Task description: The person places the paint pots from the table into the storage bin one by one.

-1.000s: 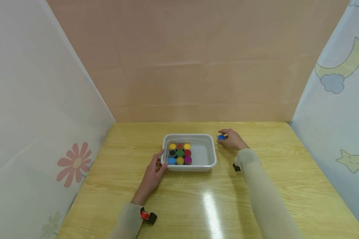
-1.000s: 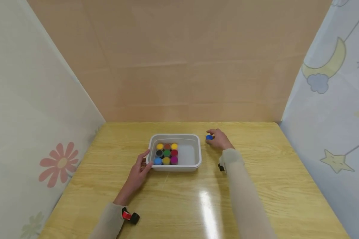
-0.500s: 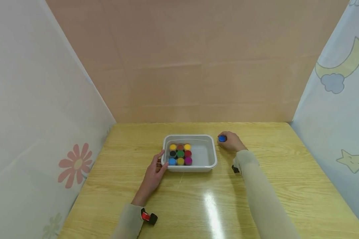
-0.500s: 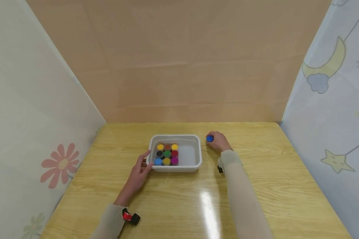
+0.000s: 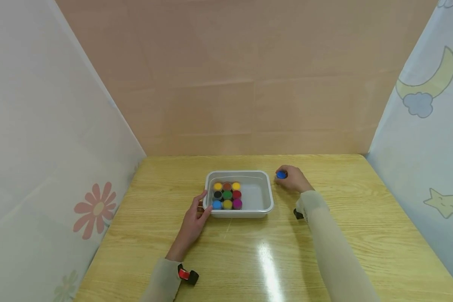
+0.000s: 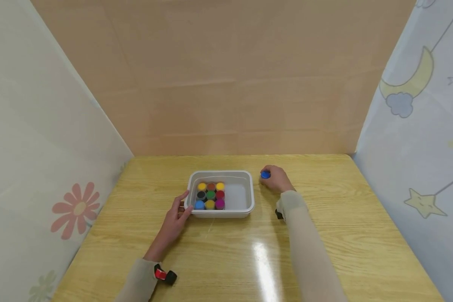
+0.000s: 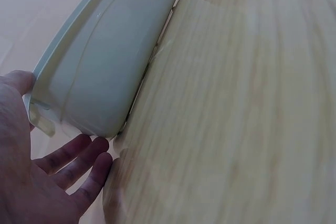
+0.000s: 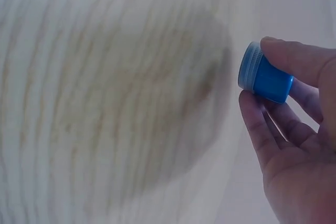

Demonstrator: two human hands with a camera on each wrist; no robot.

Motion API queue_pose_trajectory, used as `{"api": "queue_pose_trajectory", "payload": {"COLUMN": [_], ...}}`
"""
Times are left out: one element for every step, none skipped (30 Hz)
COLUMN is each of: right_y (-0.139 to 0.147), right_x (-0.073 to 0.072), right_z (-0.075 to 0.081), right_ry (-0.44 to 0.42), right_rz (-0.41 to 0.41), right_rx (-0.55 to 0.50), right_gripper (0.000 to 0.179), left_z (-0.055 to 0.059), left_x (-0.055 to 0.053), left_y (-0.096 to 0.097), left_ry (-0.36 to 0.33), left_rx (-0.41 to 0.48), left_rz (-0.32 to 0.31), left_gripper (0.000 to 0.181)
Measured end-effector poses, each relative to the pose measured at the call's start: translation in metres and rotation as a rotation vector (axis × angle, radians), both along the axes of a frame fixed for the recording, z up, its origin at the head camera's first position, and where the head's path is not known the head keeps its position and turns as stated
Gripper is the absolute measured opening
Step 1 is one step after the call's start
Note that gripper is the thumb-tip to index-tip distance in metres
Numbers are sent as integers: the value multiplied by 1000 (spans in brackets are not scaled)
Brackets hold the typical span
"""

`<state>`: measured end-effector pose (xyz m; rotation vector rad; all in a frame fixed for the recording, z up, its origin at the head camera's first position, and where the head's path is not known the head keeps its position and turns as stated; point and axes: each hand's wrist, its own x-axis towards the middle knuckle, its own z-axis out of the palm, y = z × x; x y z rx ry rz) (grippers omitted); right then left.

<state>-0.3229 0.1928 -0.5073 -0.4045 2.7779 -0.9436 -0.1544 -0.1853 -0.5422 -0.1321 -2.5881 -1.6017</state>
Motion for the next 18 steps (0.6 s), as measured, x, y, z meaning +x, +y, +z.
{"api": "queue_pose_trajectory", "payload": {"right_y": [0,-1,-1,-1,-1,-1,-2,-2,-2,-2,-2,-2,-2,-2,-2,-2,-2,-3], "right_x": [0,1,1,2,3,3,4,5,6,6,7,9,10,10,11,12,13,13], "right_z": [1,2,3,5,7,8,10,12,13,15,17,19,21,23,24,26,28,29], "right_ry": [0,0,4,9,15,22,29,32,35,35,35,37,39,43,49,51,57,63], "right_rz": [-3,-7,-8,-10,-7,-5,-4,-5,-5,-7,-8,-9,-9,-8,-6,-7,-5,-5], "right_rx": [-9,-20,-27,-33,-39,-44,-49,-55,-63,-71,-80,-89,-101,-110,-117,-125,-131,-138], "right_gripper": [40,40,40,40,40,40,40,40,41,41,42,43,43,42,41,40,39,37], "left_z": [0,0,-1,-1,-2,-2,-3,-3,-3,2,2,2,2,2,2,2,-2,-3], "left_x": [0,0,0,0,0,0,0,0,0,2,2,2,2,2,1,1,-1,-1], "left_y": [0,0,0,0,0,-1,-1,-1,-1,1,0,0,0,0,0,-1,-3,-3], "left_ry": [0,0,1,0,3,4,7,7,10,4,5,4,6,8,10,8,17,21], "left_rx": [0,1,2,7,12,16,20,23,24,30,28,24,22,19,18,17,10,6], "left_rz": [-1,-1,-2,-3,-5,-6,-9,-9,-10,-3,-4,-3,-5,-7,-9,-11,-20,-21], "left_gripper": [59,59,59,59,58,58,58,58,58,58,57,58,58,58,58,58,59,59]}}
